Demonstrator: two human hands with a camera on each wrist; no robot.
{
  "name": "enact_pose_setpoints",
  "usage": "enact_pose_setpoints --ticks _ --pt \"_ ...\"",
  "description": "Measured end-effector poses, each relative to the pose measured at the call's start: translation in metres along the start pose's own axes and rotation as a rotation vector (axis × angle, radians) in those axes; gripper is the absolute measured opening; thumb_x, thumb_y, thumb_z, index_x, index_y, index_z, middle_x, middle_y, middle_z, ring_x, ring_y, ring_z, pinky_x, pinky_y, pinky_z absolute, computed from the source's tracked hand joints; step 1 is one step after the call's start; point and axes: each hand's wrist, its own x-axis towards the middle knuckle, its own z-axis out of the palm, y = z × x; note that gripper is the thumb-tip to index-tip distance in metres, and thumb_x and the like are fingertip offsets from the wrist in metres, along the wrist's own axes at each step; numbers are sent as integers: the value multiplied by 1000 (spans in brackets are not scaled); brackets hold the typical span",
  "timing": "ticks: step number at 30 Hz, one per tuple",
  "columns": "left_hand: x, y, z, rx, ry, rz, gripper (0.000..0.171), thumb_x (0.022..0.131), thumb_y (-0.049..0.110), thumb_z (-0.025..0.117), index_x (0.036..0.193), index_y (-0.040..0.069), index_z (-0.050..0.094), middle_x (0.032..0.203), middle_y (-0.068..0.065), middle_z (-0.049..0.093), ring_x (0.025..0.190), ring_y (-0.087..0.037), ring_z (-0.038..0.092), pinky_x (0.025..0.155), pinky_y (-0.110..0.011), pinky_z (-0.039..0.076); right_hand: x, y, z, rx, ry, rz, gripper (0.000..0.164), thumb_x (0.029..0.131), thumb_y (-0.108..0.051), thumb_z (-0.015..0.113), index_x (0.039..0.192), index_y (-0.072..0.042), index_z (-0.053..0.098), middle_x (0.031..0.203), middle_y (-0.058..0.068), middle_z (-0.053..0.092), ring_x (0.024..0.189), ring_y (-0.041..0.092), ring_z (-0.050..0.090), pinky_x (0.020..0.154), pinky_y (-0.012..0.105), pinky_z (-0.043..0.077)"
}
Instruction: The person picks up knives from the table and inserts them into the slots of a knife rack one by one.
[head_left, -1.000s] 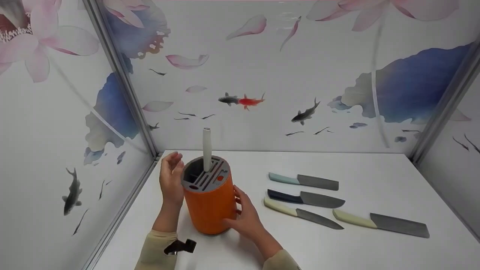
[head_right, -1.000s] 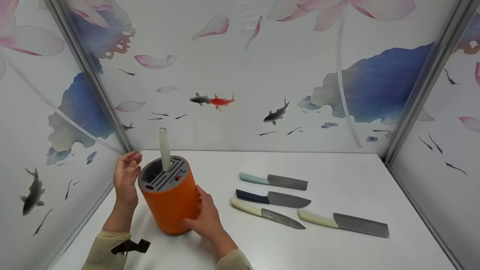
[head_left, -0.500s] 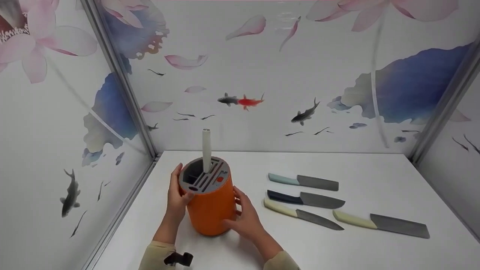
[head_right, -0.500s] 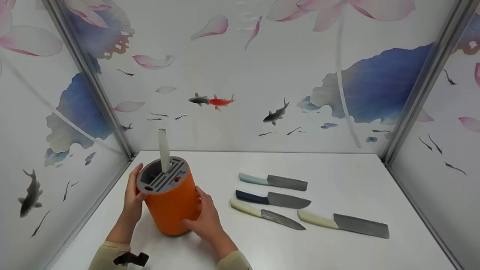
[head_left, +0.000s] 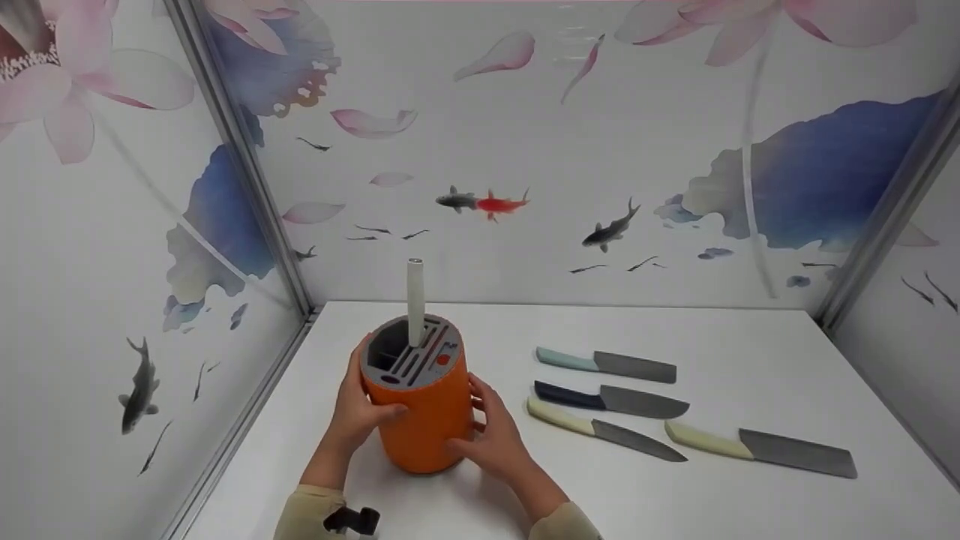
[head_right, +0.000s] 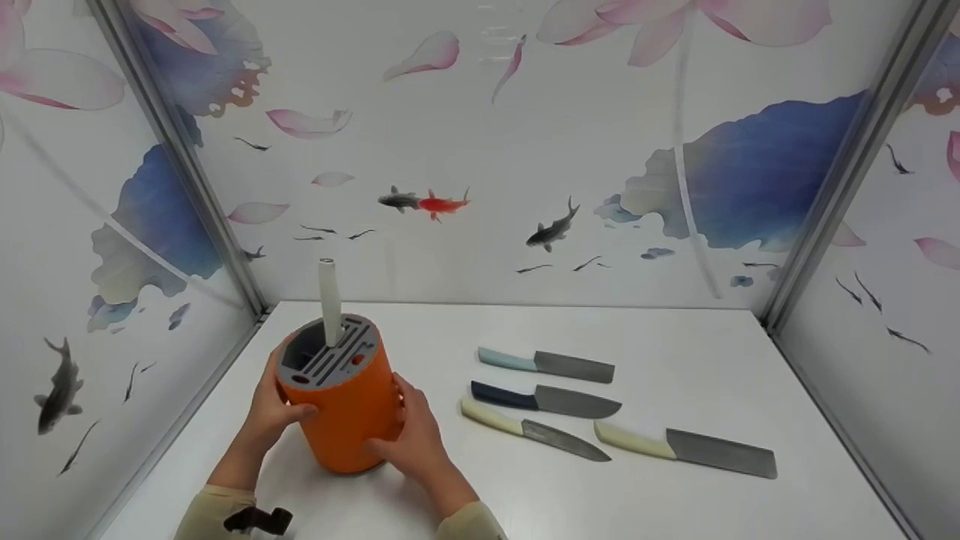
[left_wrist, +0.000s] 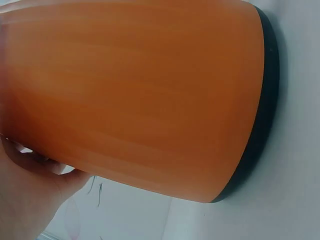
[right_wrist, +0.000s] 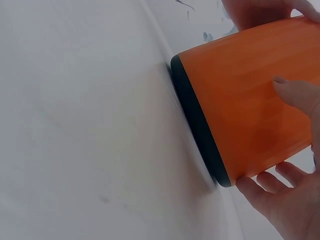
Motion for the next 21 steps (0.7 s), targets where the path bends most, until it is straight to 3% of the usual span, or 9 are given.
enact_pose_setpoints --ticks 7,14,21 --pt "-1 4 7 24 31 18 117 71 12 97 166 18 30 155 -8 57 134 -13 58 111 -22 49 2 2 -6 9 -10 5 99 86 -27 90 165 -35 32 165 4 45 146 33 49 117 56 49" --pt "0 5 11 22 33 17 116 70 11 98 165 20 31 154 -7 57 134 -14 58 110 -21 50 0 2 -18 -4 -63 47 107 81 -40 94 165 -43 29 167 -3 42 150 30 48 117 52 50" --pt "-3 6 8 48 34 -26 117 71 12 99 165 21 29 156 -7 56 135 -15 57 108 -19 50 -10 0 -34 -40 -87 30 105 83 -34 93 167 -33 30 168 9 42 150 39 47 115 56 51"
